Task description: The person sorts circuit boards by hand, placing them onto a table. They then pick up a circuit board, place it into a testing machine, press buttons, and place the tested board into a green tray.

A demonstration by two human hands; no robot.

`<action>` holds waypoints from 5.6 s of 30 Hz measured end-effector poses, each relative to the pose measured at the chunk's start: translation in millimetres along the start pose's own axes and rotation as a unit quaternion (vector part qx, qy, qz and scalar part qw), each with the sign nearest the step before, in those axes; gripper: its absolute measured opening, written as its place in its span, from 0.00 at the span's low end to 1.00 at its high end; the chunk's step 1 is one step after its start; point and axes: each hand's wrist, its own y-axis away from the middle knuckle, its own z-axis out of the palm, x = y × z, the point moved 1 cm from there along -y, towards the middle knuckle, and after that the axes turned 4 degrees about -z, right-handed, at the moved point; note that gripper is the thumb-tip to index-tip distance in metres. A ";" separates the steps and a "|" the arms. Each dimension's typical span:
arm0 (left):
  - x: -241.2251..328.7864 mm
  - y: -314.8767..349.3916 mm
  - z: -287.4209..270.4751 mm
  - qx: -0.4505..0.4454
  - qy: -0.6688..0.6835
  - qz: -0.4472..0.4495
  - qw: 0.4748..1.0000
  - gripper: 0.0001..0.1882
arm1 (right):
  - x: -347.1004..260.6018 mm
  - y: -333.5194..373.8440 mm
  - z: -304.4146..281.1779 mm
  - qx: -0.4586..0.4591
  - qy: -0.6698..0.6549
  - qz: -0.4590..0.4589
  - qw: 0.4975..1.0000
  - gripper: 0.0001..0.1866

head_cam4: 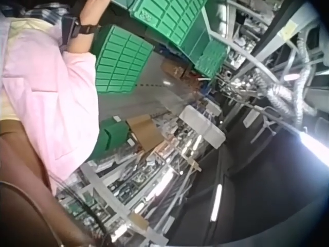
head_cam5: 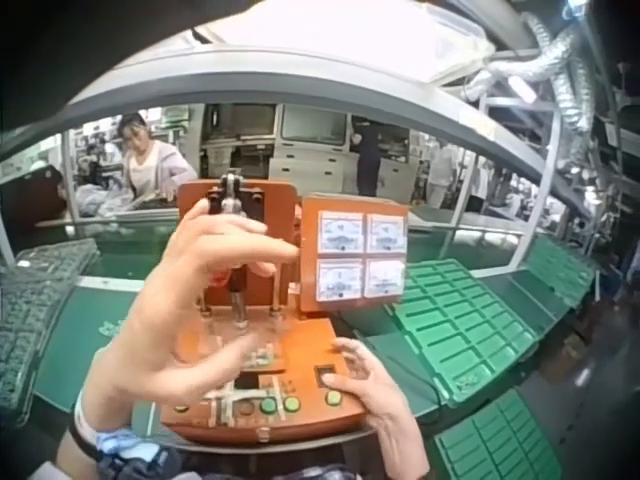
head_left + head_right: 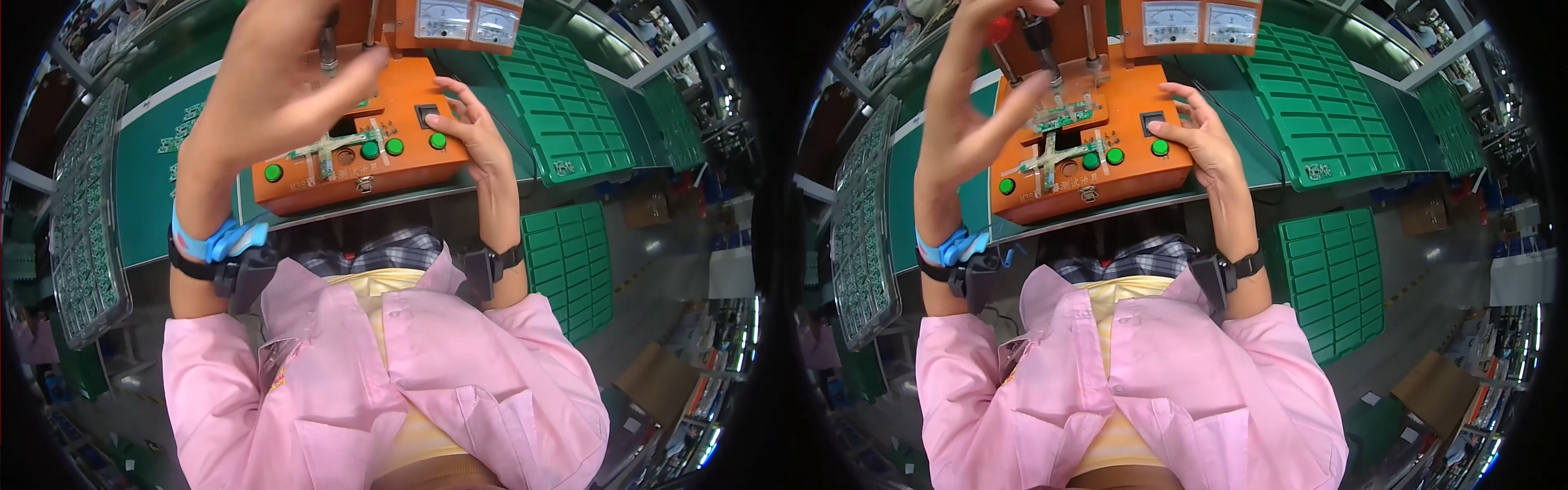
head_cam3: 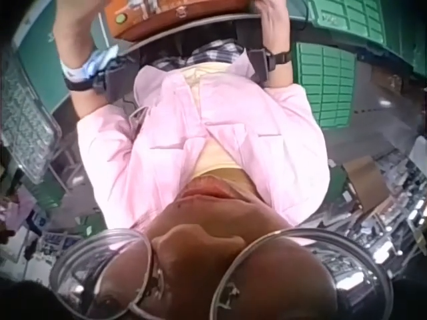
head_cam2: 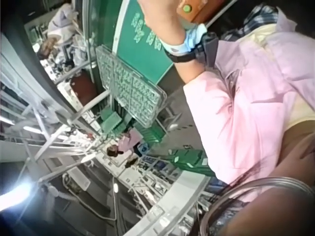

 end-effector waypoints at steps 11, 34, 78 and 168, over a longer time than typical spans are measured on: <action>-35.9 171.1 -29.6 0.263 0.162 -0.339 0.889 0.19 | -15.2 53.1 40.8 0.116 0.545 -0.370 0.743 0.27; -20.7 161.2 27.2 0.217 0.278 -0.425 0.833 0.34 | 43.9 73.7 65.0 0.110 0.620 -0.396 0.668 0.32; -28.2 151.3 12.2 0.273 0.292 -0.407 0.821 0.34 | 13.5 77.8 58.6 0.098 0.543 -0.418 0.722 0.32; -293.6 47.3 112.5 -0.492 0.413 -0.597 0.481 0.09 | 22.4 17.3 -66.2 0.280 0.445 0.050 0.849 0.08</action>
